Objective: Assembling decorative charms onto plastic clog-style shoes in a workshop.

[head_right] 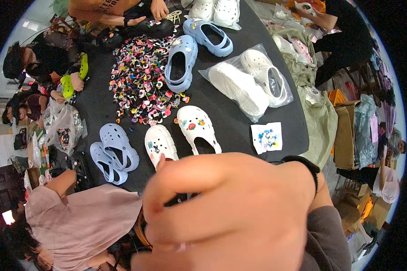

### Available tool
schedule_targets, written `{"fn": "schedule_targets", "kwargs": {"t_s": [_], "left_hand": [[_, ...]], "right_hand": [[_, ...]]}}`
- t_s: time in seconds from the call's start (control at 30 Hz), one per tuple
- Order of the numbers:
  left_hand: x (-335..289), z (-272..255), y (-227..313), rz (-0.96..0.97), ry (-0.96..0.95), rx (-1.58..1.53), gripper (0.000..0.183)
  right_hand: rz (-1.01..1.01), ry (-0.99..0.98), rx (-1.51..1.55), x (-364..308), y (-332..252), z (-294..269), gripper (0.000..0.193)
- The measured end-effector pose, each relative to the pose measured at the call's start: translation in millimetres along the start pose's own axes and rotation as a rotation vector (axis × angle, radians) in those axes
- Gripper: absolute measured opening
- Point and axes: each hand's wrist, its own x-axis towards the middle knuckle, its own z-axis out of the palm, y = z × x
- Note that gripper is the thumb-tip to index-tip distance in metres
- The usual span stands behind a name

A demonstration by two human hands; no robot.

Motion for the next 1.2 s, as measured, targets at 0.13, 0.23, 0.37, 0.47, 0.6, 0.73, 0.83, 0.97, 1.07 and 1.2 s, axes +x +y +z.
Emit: {"fn": "schedule_targets", "kwargs": {"t_s": [0.13, 0.23, 0.37, 0.47, 0.6, 0.73, 0.83, 0.97, 1.07, 1.2], "left_hand": [[-11, 29, -13, 0.346, -0.218, 0.124, 0.022], [-10, 37, -17, 0.395, -0.185, 0.112, 0.029], [-14, 29, -15, 0.465, -0.092, 0.18, 0.035], [-14, 41, -14, 0.493, -0.13, 0.219, 0.034], [-16, 34, -9, 0.419, -0.092, 0.239, 0.033], [-21, 42, -6, 0.432, -0.162, 0.038, 0.028], [-26, 44, -6, 0.48, -0.13, 0.164, 0.017], [-25, 44, -6, 0.415, -0.031, 0.269, 0.024], [-22, 43, -7, 0.437, -0.12, 0.247, 0.033], [-20, 40, -8, 0.451, -0.107, 0.299, 0.027]], "right_hand": [[0.021, 0.152, -0.08, 8, -17, 8, 0.022], [0.022, 0.227, -0.113, 22, -21, -4, 0.025], [-0.068, -0.277, 0.229, 18, 0, -21, 0.043], [-0.082, -0.322, 0.123, 10, -17, -30, 0.022], [0.011, -0.307, 0.025, -19, -5, -27, 0.035], [0.295, -0.294, -0.151, -30, -2, -29, 0.025], [0.629, -0.535, -0.246, -44, 25, -43, 0.03], [0.823, -0.604, -0.342, -79, 96, -29, 0.025], [0.885, -0.727, -0.432, -115, 167, -11, 0.024], [0.884, -1.105, -0.714, -171, 251, 35, 0.028]]}}
